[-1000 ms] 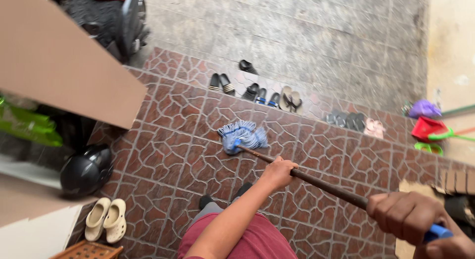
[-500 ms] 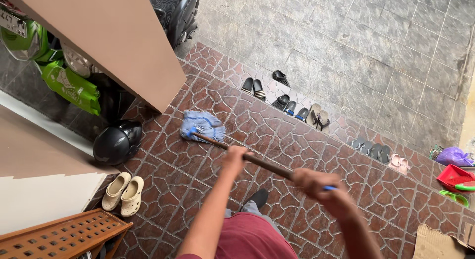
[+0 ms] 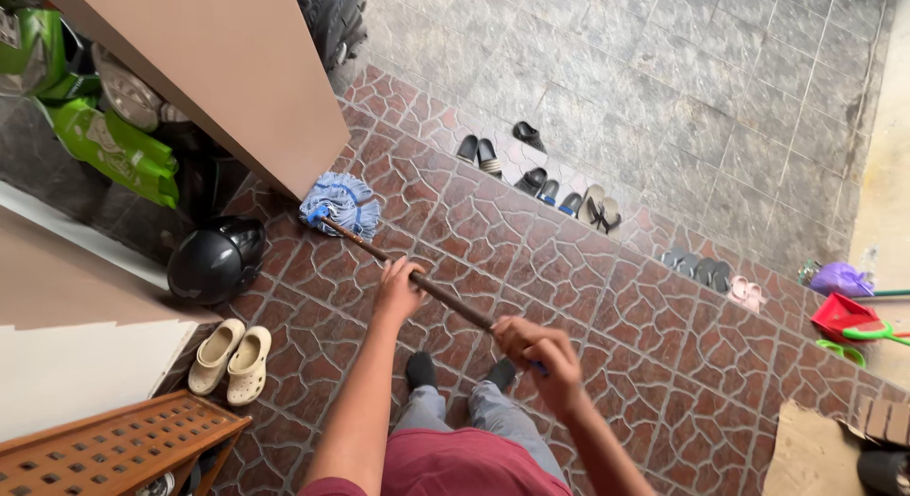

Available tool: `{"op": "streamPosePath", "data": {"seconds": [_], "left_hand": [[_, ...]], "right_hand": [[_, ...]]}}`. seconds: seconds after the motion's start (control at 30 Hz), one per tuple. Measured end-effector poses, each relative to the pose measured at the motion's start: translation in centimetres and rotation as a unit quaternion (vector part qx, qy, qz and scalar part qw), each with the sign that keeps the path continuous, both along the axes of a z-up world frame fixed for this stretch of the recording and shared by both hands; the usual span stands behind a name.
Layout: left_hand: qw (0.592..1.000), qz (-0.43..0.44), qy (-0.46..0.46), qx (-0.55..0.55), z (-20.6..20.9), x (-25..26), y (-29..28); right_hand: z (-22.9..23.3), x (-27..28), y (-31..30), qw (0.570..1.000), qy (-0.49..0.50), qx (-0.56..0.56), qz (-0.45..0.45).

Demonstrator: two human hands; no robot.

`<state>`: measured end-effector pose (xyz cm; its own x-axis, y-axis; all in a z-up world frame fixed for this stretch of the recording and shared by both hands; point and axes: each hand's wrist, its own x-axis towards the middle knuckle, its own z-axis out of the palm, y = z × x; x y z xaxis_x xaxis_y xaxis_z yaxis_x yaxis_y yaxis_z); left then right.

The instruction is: The person mops a tiled floor in an entryway using a blue string mop. They move the mop back and forth across the surface, cleaning around a row of shoes and a wooden shoe rack.

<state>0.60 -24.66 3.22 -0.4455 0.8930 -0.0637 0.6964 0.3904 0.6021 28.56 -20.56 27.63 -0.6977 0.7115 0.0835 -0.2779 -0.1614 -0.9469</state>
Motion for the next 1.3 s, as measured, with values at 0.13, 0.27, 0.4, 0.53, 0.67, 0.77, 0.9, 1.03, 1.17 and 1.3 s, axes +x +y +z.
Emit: {"op": "streamPosePath", "data": {"seconds": [0.13,0.27,0.4,0.53,0.67,0.77,0.9,1.03,1.17,1.3], "left_hand": [[0.998,-0.041,-0.052,-0.005,2.9,4.0,1.0],[0.989,-0.108,-0.056,0.084,5.1,10.7,2.9],[0.969,-0.163,-0.11,0.149,4.9,19.4,3.8],[0.947,-0.209,-0.2,0.137,4.9,29.4,3.1],[0.917,-0.297,-0.263,0.032,5.7,37.4,2.1],[0.905,-0.344,-0.248,0.032,7.7,40.9,0.8],[0.91,-0.331,-0.24,-0.063,11.2,44.3,0.0],[0.926,-0.323,-0.189,-0.039,12.5,45.4,0.4],[0.94,-0.307,-0.15,-0.005,12.0,44.9,0.9],[0.954,-0.277,-0.116,0.014,11.1,42.7,2.2]], "right_hand": [[4.3,3.2,-0.1,0.944,-0.05,0.318,-0.079],[9.0,8.7,1.0,0.988,-0.015,0.151,-0.026],[13.7,14.9,0.9,0.997,-0.081,-0.005,0.006],[17.9,20.3,0.0,0.98,-0.191,0.038,0.033],[18.8,23.5,-2.5,0.904,-0.21,0.371,0.017],[17.0,26.3,-1.1,0.921,-0.24,0.177,0.251],[13.3,31.3,-1.0,0.91,-0.139,0.214,0.328],[10.6,37.0,0.5,0.904,-0.049,0.278,0.321],[11.0,39.3,1.2,0.929,-0.068,0.242,0.271],[13.1,38.6,3.0,0.962,-0.024,0.154,0.225]]}}
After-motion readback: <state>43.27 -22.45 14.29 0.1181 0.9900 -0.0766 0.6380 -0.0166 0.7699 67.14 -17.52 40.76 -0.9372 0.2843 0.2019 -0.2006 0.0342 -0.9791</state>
